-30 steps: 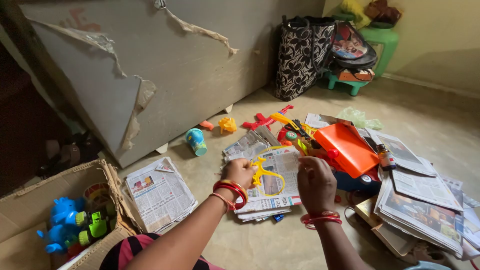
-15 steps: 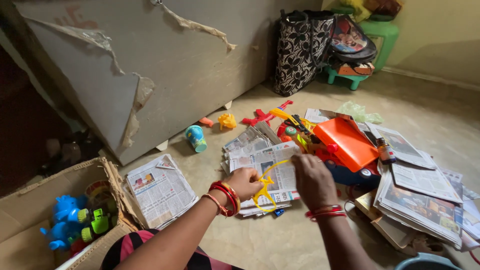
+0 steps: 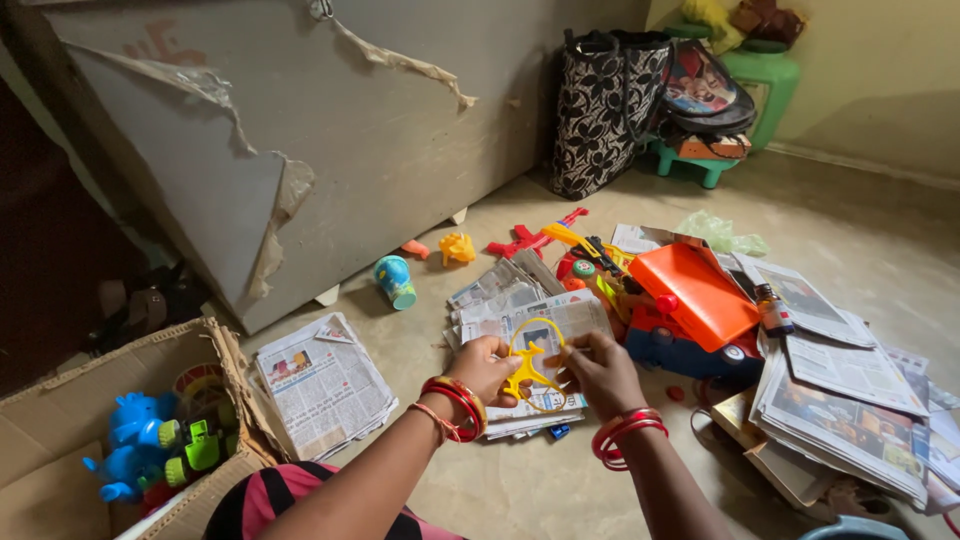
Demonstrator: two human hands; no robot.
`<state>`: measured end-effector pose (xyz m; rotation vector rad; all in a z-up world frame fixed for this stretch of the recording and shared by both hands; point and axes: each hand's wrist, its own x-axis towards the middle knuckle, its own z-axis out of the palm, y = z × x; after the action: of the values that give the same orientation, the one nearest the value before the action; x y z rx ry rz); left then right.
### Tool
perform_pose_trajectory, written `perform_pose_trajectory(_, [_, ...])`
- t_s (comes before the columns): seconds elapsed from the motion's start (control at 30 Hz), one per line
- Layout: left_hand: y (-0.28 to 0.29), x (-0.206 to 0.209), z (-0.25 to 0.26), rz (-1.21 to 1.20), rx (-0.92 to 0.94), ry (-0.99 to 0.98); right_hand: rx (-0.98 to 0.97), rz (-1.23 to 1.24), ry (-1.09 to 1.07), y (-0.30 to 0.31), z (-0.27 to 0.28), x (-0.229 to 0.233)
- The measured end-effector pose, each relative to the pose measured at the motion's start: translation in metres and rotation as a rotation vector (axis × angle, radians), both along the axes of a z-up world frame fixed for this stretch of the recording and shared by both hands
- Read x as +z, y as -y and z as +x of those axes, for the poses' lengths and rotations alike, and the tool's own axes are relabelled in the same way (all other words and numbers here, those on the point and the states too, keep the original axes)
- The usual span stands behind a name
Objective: The person sorts items on the floor, separating newspapers and plastic toys. They place newspapers into a cardboard box and move plastic toys into a basket.
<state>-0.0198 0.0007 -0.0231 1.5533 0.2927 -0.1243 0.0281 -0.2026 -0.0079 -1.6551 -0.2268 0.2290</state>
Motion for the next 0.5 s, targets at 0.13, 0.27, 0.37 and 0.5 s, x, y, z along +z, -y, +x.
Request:
perform_pose_trajectory(0.13, [-0.007,-0.002,-0.003,0.02,0.038,0.064,0.139,0.215,-0.374,0.0,0.005,-0.015])
perform_pose_trajectory(0.27, [-0.004,0.003,-0.004,0.071,0.132,0.172,0.138,0.222,-0.415,-0.004,-0.002,-0.01])
perform_pose_trajectory(0.37, [-0.002,0.011,-0.003,0.088,0.198,0.169,0.144,0.232,-0.326,-0.011,-0.009,-0.004])
perform_pose_trajectory(0.5, [-0.006,0.017,0.0,-0.015,0.229,0.132,0.302,0.243,-0.121,-0.008,-0.01,0.002])
